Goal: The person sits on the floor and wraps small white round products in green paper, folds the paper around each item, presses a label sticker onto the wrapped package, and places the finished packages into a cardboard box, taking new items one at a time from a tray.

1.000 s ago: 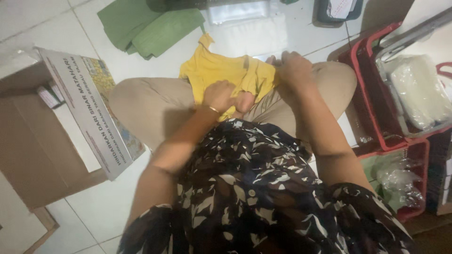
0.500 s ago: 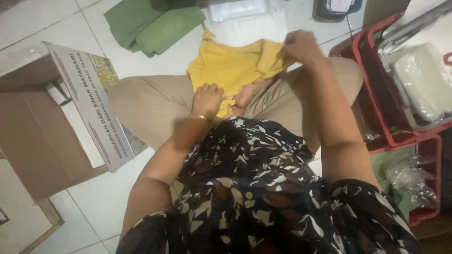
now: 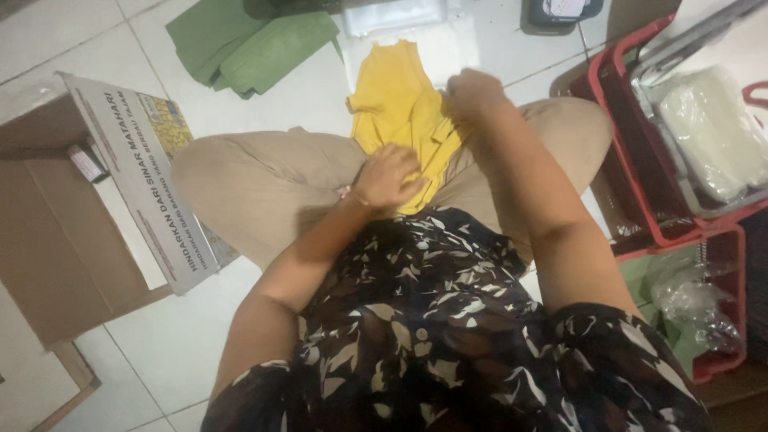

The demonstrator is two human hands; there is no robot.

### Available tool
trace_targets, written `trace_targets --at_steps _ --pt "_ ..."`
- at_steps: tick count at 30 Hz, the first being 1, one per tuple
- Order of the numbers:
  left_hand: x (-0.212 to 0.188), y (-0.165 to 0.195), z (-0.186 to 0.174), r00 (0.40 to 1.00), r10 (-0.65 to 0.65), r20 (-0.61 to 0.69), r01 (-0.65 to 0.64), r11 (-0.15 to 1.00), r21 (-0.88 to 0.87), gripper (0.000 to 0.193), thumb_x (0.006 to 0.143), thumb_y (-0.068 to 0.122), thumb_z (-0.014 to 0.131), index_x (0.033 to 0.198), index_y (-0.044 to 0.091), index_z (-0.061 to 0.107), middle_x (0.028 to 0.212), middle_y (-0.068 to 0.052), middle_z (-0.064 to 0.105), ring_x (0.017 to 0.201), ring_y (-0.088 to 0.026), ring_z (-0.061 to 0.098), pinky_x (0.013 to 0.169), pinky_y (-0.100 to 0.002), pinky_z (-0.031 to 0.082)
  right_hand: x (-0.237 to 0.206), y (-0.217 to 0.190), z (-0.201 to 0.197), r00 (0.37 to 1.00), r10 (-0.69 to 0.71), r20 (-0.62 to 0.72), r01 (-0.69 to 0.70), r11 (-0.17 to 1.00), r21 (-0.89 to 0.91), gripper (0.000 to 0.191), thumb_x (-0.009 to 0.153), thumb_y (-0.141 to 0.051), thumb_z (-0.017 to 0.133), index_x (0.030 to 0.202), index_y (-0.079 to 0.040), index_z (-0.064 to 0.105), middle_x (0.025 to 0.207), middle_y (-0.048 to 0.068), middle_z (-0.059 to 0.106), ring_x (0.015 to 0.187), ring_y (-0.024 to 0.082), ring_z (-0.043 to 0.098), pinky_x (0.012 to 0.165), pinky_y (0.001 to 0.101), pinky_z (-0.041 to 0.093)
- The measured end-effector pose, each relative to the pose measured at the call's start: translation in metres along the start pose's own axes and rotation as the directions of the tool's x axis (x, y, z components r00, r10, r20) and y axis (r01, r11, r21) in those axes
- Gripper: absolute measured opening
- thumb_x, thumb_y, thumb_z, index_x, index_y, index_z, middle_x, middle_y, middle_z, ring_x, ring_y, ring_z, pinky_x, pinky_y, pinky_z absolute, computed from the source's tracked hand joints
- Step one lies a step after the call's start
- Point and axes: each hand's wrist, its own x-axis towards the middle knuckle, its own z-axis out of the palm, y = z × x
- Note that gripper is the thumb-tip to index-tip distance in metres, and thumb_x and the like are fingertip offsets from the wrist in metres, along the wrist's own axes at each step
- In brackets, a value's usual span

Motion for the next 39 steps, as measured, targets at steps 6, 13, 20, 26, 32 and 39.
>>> trace_targets --at_steps 6,13,20,26,32,39 --pt "0.058 -0.041 -0.012 0.949 -0.212 -0.234 0.265 0.937 0.227 0.066 0.088 0.056 0.066 0.129 0.004 0.060 0.134 -0.027 0.054 0.127 -0.045 0.051 0.105 -0.057 0.038 0.003 -0.029 -0.016 0.994 -0.035 -0.107 0.019 0.988 -0.151 0.032 0.089 -0.034 0.060 0.106 -0.012 0.077 0.111 0.013 0.072 0.104 0.034 0.067 0.087 0.0491 0.052" --pt "0.084 -0.031 -0.019 0.716 -0.603 0.352 0.613 0.784 0.095 0.070 0.095 0.064 0.051 0.136 0.008 0.060 0.135 -0.021 0.065 0.124 -0.038 0.062 0.107 -0.048 0.047 0.013 -0.064 -0.012 0.949 -0.184 0.257 0.219 0.969 -0.114 0.046 0.100 -0.059 0.052 0.115 -0.022 0.075 0.124 0.012 0.069 0.125 0.034 0.056 0.113 0.0571 0.034" --pt "0.084 -0.051 -0.032 0.748 -0.448 0.490 0.643 0.674 -0.364 0.076 0.087 0.073 0.052 0.131 0.012 0.060 0.128 -0.016 0.066 0.120 -0.032 0.062 0.102 -0.042 0.044 0.036 -0.025 -0.016 0.771 0.079 0.632 -0.328 0.900 0.288 0.060 0.088 -0.065 0.063 0.127 -0.020 0.068 0.134 0.014 0.061 0.128 0.032 0.053 0.107 0.0518 0.037" --pt "0.075 -0.089 -0.016 0.748 -0.585 0.314 0.664 0.668 -0.337 0.065 0.089 0.064 0.056 0.118 0.008 0.067 0.119 -0.018 0.072 0.114 -0.033 0.066 0.100 -0.042 0.049 0.035 -0.007 -0.010 0.764 0.094 0.638 -0.372 0.872 0.317 0.051 0.084 -0.054 0.069 0.119 -0.016 0.074 0.128 0.013 0.067 0.123 0.032 0.059 0.102 0.0474 0.045" --pt "0.081 -0.114 -0.026 0.552 -0.708 -0.442 0.738 0.661 -0.137 0.045 0.088 0.047 0.075 0.101 0.005 0.067 0.102 -0.018 0.068 0.106 -0.039 0.062 0.093 -0.049 0.052 0.035 -0.010 -0.020 0.922 0.298 0.246 -0.307 0.952 -0.002 0.044 0.083 -0.048 0.073 0.106 -0.011 0.075 0.116 0.017 0.072 0.114 0.036 0.066 0.096 0.0450 0.053" --pt "0.112 -0.108 -0.030 0.518 -0.816 -0.254 0.837 0.546 -0.046 0.038 0.086 0.042 0.077 0.094 0.006 0.069 0.106 -0.017 0.064 0.109 -0.038 0.060 0.095 -0.049 0.050 0.044 -0.028 0.001 0.915 0.117 -0.386 0.097 0.865 0.493 0.022 0.092 -0.028 0.066 0.091 -0.007 0.062 0.094 0.020 0.063 0.091 0.044 0.061 0.080 0.0501 0.051"
